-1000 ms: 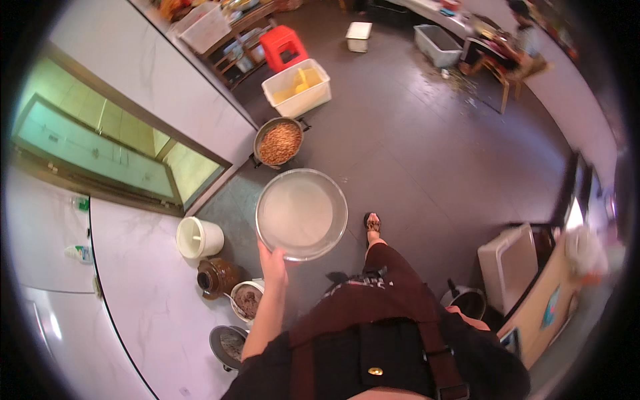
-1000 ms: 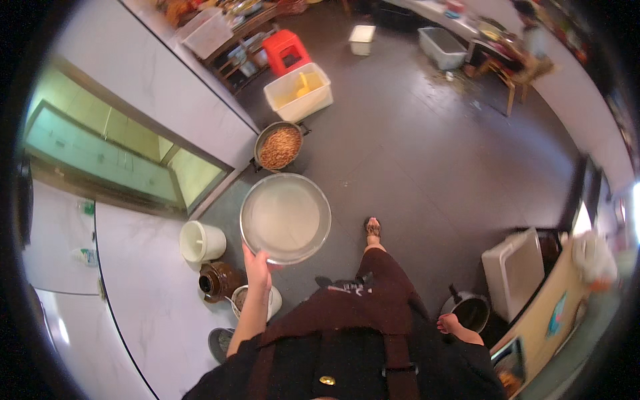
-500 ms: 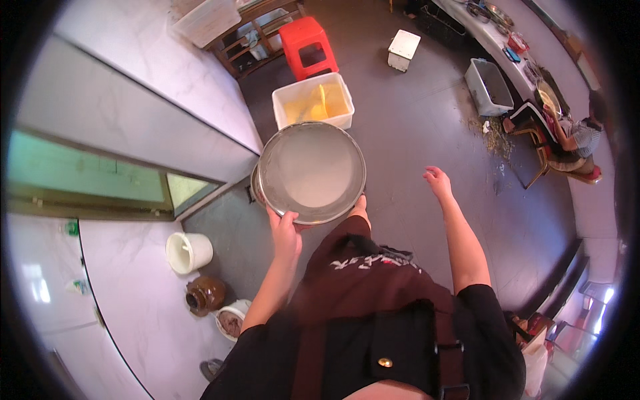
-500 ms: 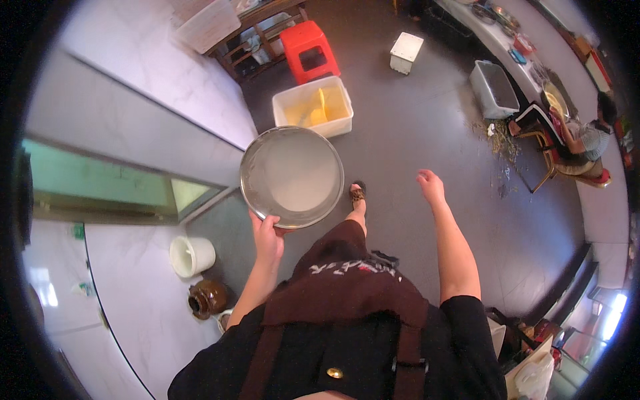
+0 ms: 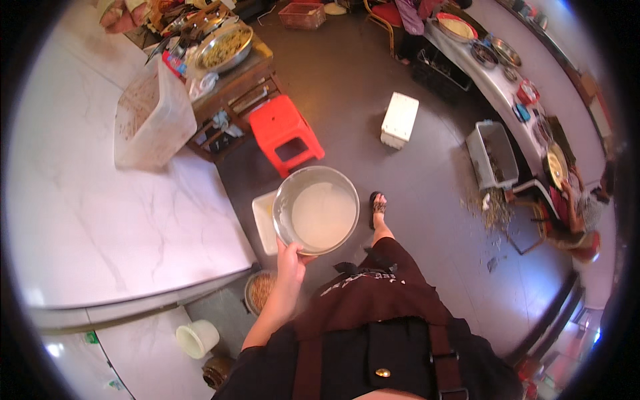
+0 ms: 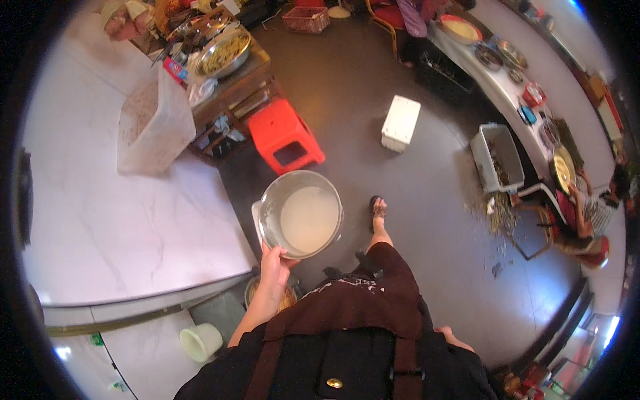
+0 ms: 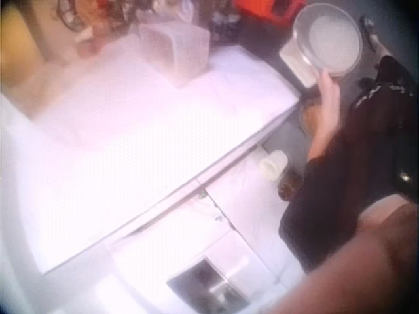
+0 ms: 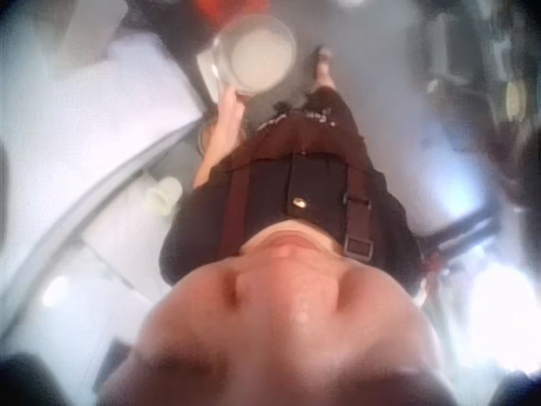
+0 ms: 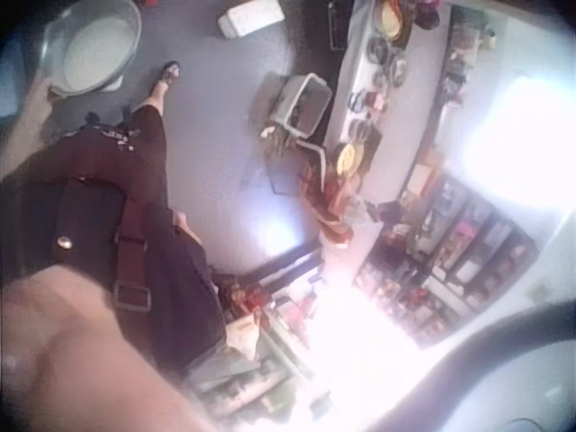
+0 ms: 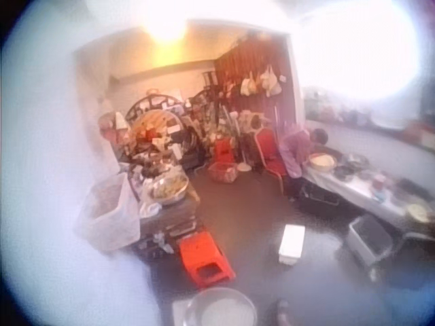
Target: The person washes a metal bowl at the sink, then walks to a storage area to scoop a white powder into the bowl. They return to a prep table, add cubed tofu to the bowl, and mix the contents by hand. Finally, they transfer the coated tofu pieces into a deep fryer.
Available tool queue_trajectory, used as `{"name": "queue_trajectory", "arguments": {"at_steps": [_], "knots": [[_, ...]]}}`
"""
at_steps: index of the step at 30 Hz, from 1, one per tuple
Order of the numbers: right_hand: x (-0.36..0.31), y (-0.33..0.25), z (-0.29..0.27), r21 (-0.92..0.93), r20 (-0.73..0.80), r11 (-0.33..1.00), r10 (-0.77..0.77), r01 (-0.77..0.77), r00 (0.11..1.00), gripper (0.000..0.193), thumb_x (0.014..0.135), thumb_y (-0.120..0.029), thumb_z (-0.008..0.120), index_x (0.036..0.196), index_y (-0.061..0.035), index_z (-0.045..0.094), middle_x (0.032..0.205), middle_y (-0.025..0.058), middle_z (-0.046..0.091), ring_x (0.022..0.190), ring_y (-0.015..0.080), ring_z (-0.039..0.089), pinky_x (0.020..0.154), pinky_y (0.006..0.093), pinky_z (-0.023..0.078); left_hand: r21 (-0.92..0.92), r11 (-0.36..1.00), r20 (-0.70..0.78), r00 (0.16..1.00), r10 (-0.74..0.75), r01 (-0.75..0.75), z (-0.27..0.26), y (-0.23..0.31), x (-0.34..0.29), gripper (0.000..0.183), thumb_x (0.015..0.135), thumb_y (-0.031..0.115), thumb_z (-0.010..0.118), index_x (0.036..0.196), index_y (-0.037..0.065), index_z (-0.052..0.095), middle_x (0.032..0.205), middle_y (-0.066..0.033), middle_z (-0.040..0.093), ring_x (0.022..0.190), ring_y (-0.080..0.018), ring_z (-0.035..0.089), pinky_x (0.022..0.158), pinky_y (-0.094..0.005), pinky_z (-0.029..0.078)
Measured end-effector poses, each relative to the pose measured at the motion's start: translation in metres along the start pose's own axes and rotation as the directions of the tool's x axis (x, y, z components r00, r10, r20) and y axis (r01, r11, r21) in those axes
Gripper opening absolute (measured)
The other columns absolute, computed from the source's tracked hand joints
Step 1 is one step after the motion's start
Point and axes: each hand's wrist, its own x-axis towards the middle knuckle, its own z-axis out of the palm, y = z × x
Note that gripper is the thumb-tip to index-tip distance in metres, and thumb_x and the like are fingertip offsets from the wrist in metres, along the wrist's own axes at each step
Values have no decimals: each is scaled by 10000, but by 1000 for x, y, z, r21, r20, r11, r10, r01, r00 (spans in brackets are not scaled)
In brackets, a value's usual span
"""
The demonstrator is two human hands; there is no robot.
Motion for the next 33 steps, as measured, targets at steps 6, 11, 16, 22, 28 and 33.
{"name": "queue_trajectory", "arguments": {"at_steps": [6,11,16,22,28,33], "knots": [[145,-306,-144,-889,265,237,-430,391,863,210,841,-258,575,836,-128,739,864,98,719,831,278,690,696,422,544,-7,999,-57,998,34,-34,130,96,154,772,781,2,413,1490,208,186,1325,-171,461,1000,-324,649,615,-387,638],[208,-764,-263,-316,-404,759,-651,570,643,260,860,-261,596,940,-39,705,858,170,709,784,333,686,706,429,546,-61,992,-73,992,102,-107,217,183,280,768,786,5,419,1493,176,175,1320,-168,467,1023,-313,646,619,-354,637],[206,-1151,-284,98,-291,519,-801,849,523,172,908,-178,577,974,-50,671,715,98,664,632,156,631,571,318,492,-61,991,-77,991,111,-116,294,264,451,780,792,-17,426,1504,170,167,1308,-169,498,1000,-320,659,609,-362,638],[250,-1282,-298,-393,-177,604,-789,693,588,193,890,-235,621,899,-56,690,780,131,692,683,231,667,613,389,525,-76,994,-41,997,71,-74,388,400,652,833,772,-51,430,1519,200,162,1323,-187,495,949,-336,668,587,-401,638],[309,-1293,-306,-451,-5,872,-214,189,977,151,857,-163,606,853,-45,701,774,111,677,673,233,649,548,384,512,-67,987,-134,982,135,-145,458,536,845,765,782,-21,440,1487,183,227,1266,-179,537,903,-323,691,560,-367,633],[384,-1462,-295,-548,99,804,-212,231,972,165,859,-180,597,891,-63,708,838,127,688,776,250,658,636,402,514,-6,982,-206,961,183,-188,508,644,1020,834,764,-35,460,1521,192,194,1287,-166,532,909,-314,691,540,-361,630]]}}
